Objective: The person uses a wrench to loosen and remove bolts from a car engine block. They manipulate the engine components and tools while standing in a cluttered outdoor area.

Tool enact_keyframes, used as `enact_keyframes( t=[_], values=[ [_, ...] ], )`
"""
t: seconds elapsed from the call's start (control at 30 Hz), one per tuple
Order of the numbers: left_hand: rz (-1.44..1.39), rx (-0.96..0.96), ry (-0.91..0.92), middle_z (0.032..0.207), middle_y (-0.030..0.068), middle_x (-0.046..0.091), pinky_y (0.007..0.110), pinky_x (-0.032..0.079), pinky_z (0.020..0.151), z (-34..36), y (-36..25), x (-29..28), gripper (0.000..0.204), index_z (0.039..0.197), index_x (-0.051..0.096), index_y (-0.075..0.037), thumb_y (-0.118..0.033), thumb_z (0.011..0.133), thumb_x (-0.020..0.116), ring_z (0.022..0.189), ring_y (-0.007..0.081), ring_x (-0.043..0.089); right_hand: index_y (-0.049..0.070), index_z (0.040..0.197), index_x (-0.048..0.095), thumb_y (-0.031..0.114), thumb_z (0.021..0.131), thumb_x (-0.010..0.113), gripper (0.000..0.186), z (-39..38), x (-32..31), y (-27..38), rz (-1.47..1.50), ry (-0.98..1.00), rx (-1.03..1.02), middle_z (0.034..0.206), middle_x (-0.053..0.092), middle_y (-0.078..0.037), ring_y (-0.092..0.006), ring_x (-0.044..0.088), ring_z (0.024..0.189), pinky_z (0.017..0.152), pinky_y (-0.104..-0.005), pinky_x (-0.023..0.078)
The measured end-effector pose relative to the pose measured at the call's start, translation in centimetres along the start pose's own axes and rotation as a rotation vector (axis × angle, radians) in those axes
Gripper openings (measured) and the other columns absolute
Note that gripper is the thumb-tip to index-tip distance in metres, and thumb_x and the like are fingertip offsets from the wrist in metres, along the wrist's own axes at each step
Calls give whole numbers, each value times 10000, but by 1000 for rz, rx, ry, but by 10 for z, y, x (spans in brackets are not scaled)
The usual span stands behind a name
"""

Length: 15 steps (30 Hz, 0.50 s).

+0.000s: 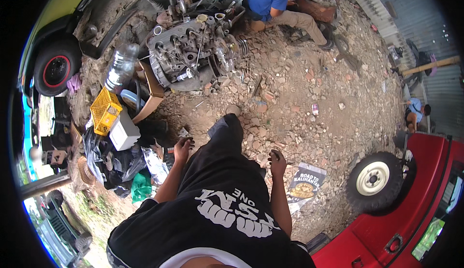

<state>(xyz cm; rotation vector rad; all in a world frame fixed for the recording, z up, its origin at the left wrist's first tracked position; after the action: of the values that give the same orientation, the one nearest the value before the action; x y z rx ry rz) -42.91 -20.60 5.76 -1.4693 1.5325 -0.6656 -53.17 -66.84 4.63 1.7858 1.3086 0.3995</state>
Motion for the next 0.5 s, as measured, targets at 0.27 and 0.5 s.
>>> enact_keyframes(
  t=[0.27, 0.5],
  values=[
    [129, 27, 109, 927, 89, 749, 303, 551, 710, 94, -44, 132, 260, 1129, 692, -6, -168, 964, 572, 798, 153, 714, 37, 1188, 666, 201, 960, 631, 283, 69, 44, 135, -280, 205, -324, 1032, 721, -96, -155, 691, 846, 731, -311, 552],
    [140, 118, 304, 970, 106, 753, 342, 552, 768, 176, -162, 275, 276, 1140, 704, -55, -217, 942, 599, 809, 190, 723, 23, 1240, 638, 199, 973, 601, 322, 153, 42, 218, -392, 419, -294, 1056, 726, -97, -172, 710, 914, 782, -300, 541]
  ],
)
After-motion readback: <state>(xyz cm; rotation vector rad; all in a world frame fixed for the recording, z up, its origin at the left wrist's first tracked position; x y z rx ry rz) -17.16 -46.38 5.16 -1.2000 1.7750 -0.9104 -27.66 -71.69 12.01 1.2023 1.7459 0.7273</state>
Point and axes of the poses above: each hand's wrist, its own z-axis towards the middle knuckle, its own x-axis out of the palm, y = z × x, the point moved 6 cm from there along z, towards the middle knuckle
